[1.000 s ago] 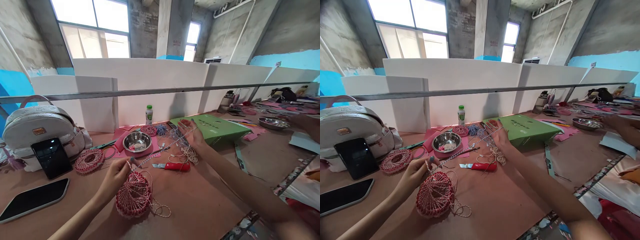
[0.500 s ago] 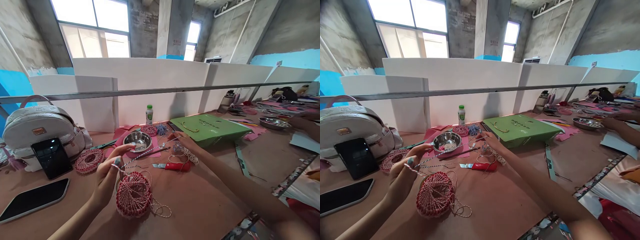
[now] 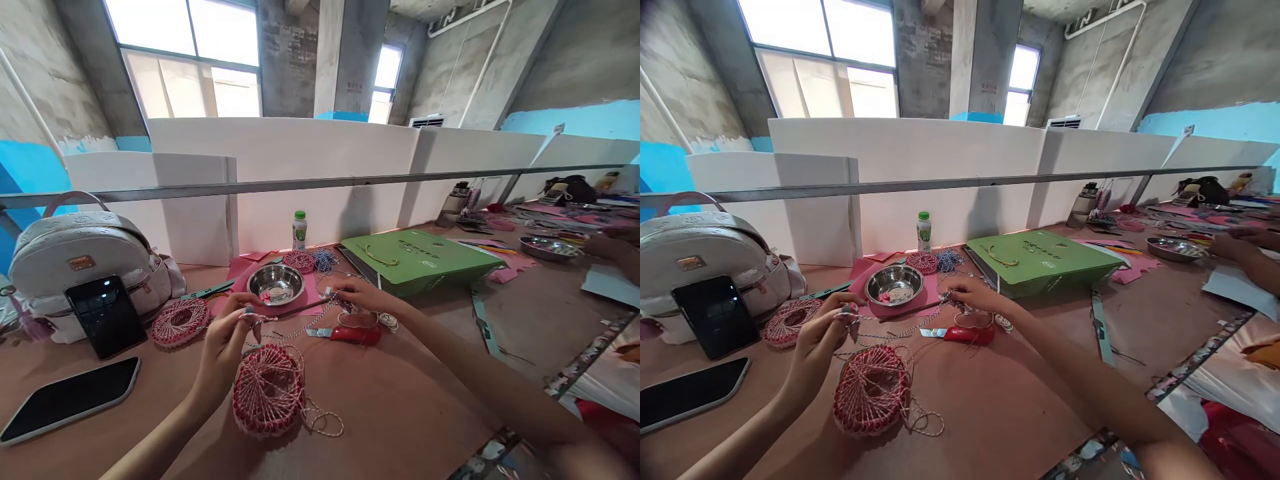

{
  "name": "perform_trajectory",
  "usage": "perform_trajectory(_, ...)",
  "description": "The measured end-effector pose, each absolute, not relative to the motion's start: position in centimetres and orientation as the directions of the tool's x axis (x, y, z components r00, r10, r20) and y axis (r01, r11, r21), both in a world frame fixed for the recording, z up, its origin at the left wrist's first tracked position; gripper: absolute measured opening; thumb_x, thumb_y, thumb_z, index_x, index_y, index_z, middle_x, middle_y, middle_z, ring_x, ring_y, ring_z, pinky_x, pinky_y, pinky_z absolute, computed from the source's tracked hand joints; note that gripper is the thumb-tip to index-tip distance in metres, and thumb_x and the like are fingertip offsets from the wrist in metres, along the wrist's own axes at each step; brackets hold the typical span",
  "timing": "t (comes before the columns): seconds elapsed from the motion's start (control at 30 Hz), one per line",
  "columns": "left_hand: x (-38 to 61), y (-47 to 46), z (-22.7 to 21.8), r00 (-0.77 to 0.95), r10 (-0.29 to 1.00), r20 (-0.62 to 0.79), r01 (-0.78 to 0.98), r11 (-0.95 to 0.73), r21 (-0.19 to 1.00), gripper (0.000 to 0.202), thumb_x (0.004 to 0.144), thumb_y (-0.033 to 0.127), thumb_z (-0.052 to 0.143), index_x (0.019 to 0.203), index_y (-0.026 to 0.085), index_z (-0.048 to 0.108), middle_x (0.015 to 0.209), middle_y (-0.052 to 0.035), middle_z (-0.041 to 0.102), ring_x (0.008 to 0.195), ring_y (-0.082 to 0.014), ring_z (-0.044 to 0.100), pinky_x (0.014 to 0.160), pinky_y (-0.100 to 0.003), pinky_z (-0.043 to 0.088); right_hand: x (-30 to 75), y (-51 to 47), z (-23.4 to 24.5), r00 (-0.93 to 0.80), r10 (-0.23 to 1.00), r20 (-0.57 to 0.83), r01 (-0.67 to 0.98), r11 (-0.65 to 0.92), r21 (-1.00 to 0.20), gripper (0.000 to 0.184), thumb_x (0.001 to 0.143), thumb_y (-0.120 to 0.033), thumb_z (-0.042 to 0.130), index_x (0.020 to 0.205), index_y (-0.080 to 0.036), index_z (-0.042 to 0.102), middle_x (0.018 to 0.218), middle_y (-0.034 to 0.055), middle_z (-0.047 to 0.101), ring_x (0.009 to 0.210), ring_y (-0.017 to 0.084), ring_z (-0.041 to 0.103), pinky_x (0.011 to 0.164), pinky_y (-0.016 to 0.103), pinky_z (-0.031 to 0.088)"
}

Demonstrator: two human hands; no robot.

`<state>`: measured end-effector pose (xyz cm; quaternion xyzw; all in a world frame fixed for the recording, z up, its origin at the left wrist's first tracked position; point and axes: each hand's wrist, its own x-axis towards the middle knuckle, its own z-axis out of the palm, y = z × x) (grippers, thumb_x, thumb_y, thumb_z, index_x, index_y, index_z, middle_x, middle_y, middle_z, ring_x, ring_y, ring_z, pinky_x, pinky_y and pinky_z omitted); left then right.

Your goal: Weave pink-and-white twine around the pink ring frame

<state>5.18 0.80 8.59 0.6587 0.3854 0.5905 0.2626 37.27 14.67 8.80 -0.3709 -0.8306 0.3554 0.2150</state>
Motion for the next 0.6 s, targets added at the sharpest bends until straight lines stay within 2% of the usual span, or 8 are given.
perform_trajectory(0.07, 5.4, 1.4, 8.2, 0.013, 0.844, 0.536, 0.217, -0.526, 0.822, 0.043, 0.101, 0.043, 0.048, 0.071, 0.019, 0.067, 0.116, -0.0077, 0.061, 0.078, -0.0146, 0.055, 0.078, -0.032, 0.048, 36.0, 13.8, 9.1, -0.578, 0.815, 0.036, 0.265, 0.229, -0.937, 0.041, 0.091, -0.056, 0.059, 0.087, -0.016, 0.067, 0.076, 0.0041, 0.067, 0.066, 0.017, 0.061, 0.067, 0.03, 0.049)
perform_trajectory(0.1, 5.4, 1.6, 7.9, 0.015, 0.851, 0.524, 0.218, -0.514, 0.829, 0.041, 0.101, 0.045, 0.048, 0.076, 0.02, 0.07, 0.117, -0.008, 0.062, 0.083, -0.0163, 0.058, 0.081, -0.033, 0.05, 35.4, 13.3, 9.4, -0.578, 0.816, -0.001, 0.161, 0.112, -0.981, 0.043, 0.09, -0.058, 0.059, 0.09, -0.017, 0.067, 0.078, 0.0053, 0.069, 0.068, 0.018, 0.064, 0.07, 0.031, 0.052)
perform_trajectory(0.2, 5.6, 2.3, 7.3, 0.003, 0.857, 0.516, 0.236, -0.501, 0.832, 0.036, 0.1, 0.046, 0.048, 0.092, 0.024, 0.075, 0.125, -0.0083, 0.064, 0.11, -0.024, 0.061, 0.094, -0.038, 0.049, 33.8, 11.7, 10.8, -0.689, 0.723, -0.052, -0.034, -0.105, -0.994, 0.047, 0.095, -0.059, 0.05, 0.111, -0.019, 0.068, 0.105, 0.0111, 0.074, 0.099, 0.025, 0.071, 0.093, 0.041, 0.053)
perform_trajectory(0.27, 5.6, 2.4, 7.2, -0.032, 0.842, 0.539, 0.274, -0.511, 0.814, 0.033, 0.101, 0.046, 0.048, 0.108, 0.028, 0.075, 0.133, -0.0074, 0.061, 0.128, -0.0261, 0.054, 0.105, -0.042, 0.044, 33.1, 10.8, 11.8, -0.756, 0.654, -0.029, -0.135, -0.199, -0.971, 0.047, 0.1, -0.056, 0.046, 0.131, -0.024, 0.062, 0.134, 0.0108, 0.066, 0.123, 0.026, 0.062, 0.104, 0.045, 0.047)
perform_trajectory(0.33, 5.6, 2.1, 7.4, -0.069, 0.809, 0.584, 0.312, -0.538, 0.783, 0.034, 0.101, 0.046, 0.047, 0.117, 0.029, 0.073, 0.136, -0.007, 0.059, 0.133, -0.0258, 0.05, 0.11, -0.043, 0.04, 32.4, 10.1, 12.6, -0.784, 0.62, 0.023, -0.186, -0.199, -0.962, 0.047, 0.103, -0.055, 0.043, 0.141, -0.03, 0.054, 0.154, 0.0075, 0.05, 0.136, 0.026, 0.051, 0.107, 0.048, 0.046)
perform_trajectory(0.43, 5.8, 1.5, 7.7, -0.025, 0.811, 0.585, 0.279, -0.556, 0.783, 0.037, 0.102, 0.046, 0.046, 0.11, 0.025, 0.075, 0.118, -0.008, 0.068, 0.115, -0.0236, 0.061, 0.099, -0.038, 0.047, 31.4, 9.3, 13.3, -0.799, 0.596, 0.086, -0.228, -0.168, -0.959, 0.048, 0.105, -0.055, 0.037, 0.145, -0.032, 0.05, 0.165, 0.0039, 0.033, 0.145, 0.028, 0.039, 0.108, 0.051, 0.045)
perform_trajectory(0.53, 6.3, 1.2, 7.1, 0.123, 0.874, 0.471, 0.207, -0.487, 0.849, 0.042, 0.102, 0.05, 0.044, 0.102, 0.021, 0.076, 0.101, -0.0088, 0.075, 0.097, -0.0237, 0.067, 0.086, -0.036, 0.051, 30.1, 8.5, 13.9, -0.789, 0.606, 0.1, -0.239, -0.154, -0.959, 0.048, 0.107, -0.052, 0.03, 0.145, -0.033, 0.049, 0.167, 0.0013, 0.028, 0.148, 0.029, 0.032, 0.108, 0.052, 0.045)
perform_trajectory(0.6, 6.6, 1.2, 6.4, 0.175, 0.894, 0.413, 0.211, -0.443, 0.871, 0.045, 0.1, 0.054, 0.047, 0.097, 0.021, 0.077, 0.109, -0.0111, 0.075, 0.105, -0.027, 0.066, 0.094, -0.04, 0.05, 29.3, 7.8, 14.3, -0.78, 0.62, 0.083, -0.224, -0.153, -0.962, 0.046, 0.107, -0.048, 0.028, 0.144, -0.033, 0.051, 0.165, 0.0009, 0.033, 0.149, 0.029, 0.031, 0.107, 0.051, 0.046)
